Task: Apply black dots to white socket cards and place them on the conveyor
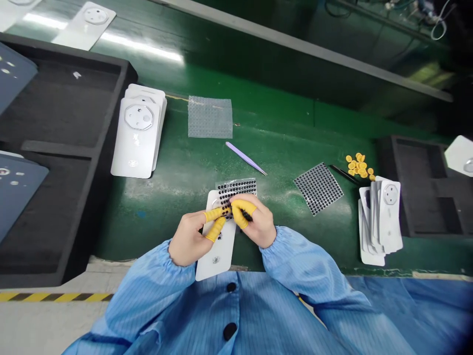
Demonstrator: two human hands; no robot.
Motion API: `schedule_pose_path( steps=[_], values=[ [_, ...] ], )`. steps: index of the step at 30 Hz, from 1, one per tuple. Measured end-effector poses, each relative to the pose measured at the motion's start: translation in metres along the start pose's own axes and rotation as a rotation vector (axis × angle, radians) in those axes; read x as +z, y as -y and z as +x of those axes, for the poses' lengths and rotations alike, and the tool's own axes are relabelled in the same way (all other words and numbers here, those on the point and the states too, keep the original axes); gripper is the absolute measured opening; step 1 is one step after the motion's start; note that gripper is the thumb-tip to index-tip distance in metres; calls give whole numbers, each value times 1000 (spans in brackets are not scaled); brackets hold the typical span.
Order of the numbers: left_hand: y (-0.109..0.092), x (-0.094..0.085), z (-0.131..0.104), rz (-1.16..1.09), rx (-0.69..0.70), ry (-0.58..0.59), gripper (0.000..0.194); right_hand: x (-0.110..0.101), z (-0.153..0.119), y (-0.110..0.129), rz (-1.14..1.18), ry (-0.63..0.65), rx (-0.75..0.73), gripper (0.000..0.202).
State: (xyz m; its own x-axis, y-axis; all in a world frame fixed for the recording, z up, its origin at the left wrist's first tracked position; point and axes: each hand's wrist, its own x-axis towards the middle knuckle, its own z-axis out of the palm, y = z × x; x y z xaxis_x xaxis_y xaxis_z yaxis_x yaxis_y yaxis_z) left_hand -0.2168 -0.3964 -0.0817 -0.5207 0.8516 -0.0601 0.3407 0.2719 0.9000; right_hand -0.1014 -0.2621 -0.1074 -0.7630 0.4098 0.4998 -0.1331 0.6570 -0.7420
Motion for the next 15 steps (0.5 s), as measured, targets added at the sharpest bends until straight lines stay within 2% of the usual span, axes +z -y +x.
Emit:
schedule_pose_path(
  steps=[2, 5, 7, 10, 12, 15],
  values=[
    [7, -7, -1, -149, -149, 26, 29, 0, 3, -1, 36, -39, 121, 10],
    [19, -34, -6, -342, -334, -64, 54, -3, 4, -2, 7, -44, 142, 9],
    [22, -58, -12, -303, -344, -160, 63, -7, 3, -3, -45, -15, 79, 13],
    [17, -85, -24, -175, -311, -232, 58, -12, 2, -1, -126, 20, -19, 23],
    [12, -91, -28, -94, -311, -306, 57, -15, 5, 5, -153, 27, -59, 29],
    [5, -86, -31, -15, -266, -485, 77, -16, 14, 18, -142, 20, -96, 35]
  ],
)
